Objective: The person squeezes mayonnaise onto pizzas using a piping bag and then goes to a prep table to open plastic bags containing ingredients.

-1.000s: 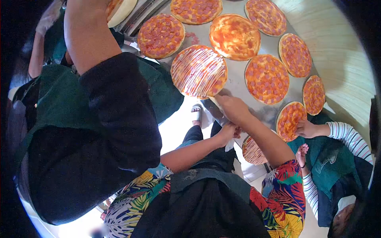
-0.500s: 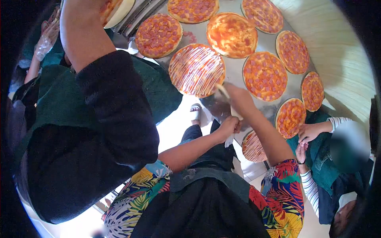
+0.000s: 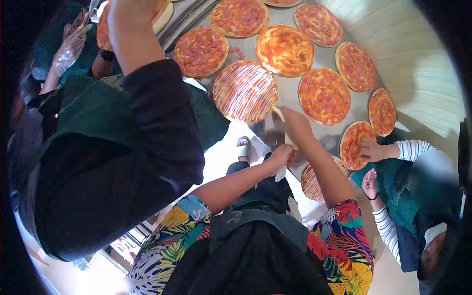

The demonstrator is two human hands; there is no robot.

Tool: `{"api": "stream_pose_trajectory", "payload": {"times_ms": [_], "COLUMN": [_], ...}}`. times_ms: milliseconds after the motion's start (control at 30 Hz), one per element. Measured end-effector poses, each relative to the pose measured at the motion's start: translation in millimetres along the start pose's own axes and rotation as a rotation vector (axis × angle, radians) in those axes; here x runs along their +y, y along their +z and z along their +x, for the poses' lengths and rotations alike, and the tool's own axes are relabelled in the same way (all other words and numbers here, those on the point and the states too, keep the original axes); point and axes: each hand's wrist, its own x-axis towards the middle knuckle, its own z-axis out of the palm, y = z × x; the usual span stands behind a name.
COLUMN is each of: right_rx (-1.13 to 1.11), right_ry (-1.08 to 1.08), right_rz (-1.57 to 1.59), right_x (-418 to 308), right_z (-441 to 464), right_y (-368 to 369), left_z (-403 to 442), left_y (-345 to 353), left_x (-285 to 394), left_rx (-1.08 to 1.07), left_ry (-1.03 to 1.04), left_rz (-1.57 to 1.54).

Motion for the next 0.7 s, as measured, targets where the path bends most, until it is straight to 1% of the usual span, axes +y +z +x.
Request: {"api": "stream_pose_trajectory", "payload": {"times_ms": [33,67,100,167,200,233,267,300,333,367,400,433,500,533,567,600,633,700], "right_rx": [0.025,-0.072,-0.053,0.002,0.081,0.105,0.144,0.184,-0.001,0.022,-0.052,-0.132,-0.107,-0.088,-0.186,-0.285,-0.277,-0.161], "right_ry": [-0.027,0.079,0.078,0.18,0.233,0.223,0.364,0.505,0.541,0.536,0.693,0.848,0.729,0.727,0.644,0.567,0.578,0.659], "right_rz": [-0.01,0.005,-0.004,0.274,0.406,0.394,0.496,0.601,0.608,0.597,0.908,1.225,1.801,1.794,1.818,1.839,1.833,1.828], "right_x": [-5,-18,-21,-23,-22,-12,-2,-3,2,-16,-38,-58,-66,-70,-71,-73,-75,-77], "right_z": [-3,-5,-8,-16,-24,-31,-41,-51,-66,-80,-95,-107,-123,-123,-124,-126,-128,-125], "right_y": [-1,-10,-14,-21,-28,-26,-21,-29,-43,-53,-56,-55,-14,-8,-5,-3,-5,-11], "left_z": [0,-9,-24,-53,-71,-81,-83,-89,-94,-101,-107,-111,-115,-116,-112,-109,-106,-119], "left_y": [-2,2,7,14,19,20,19,22,26,30,34,36,39,38,33,24,18,27], "left_x": [-2,2,9,33,49,59,67,76,82,88,91,91,79,68,58,49,39,37], "left_rx": [-0.02,-0.028,-0.018,-0.018,-0.097,-0.165,-0.282,-0.3,-0.243,-0.185,-0.133,-0.153,-0.042,-0.026,-0.039,-0.152,-0.263,-0.242], "left_ry": [-0.012,-0.002,-0.022,-0.035,0.009,0.043,0.056,0.069,0.085,0.097,0.127,0.131,0.127,0.118,0.118,0.053,-0.011,-0.008], "left_rz": [-0.012,0.002,0.01,0.036,-0.022,-0.097,-0.172,-0.159,-0.123,-0.089,-0.065,-0.061,-0.006,0.055,0.055,-0.013,-0.084,-0.055]}}
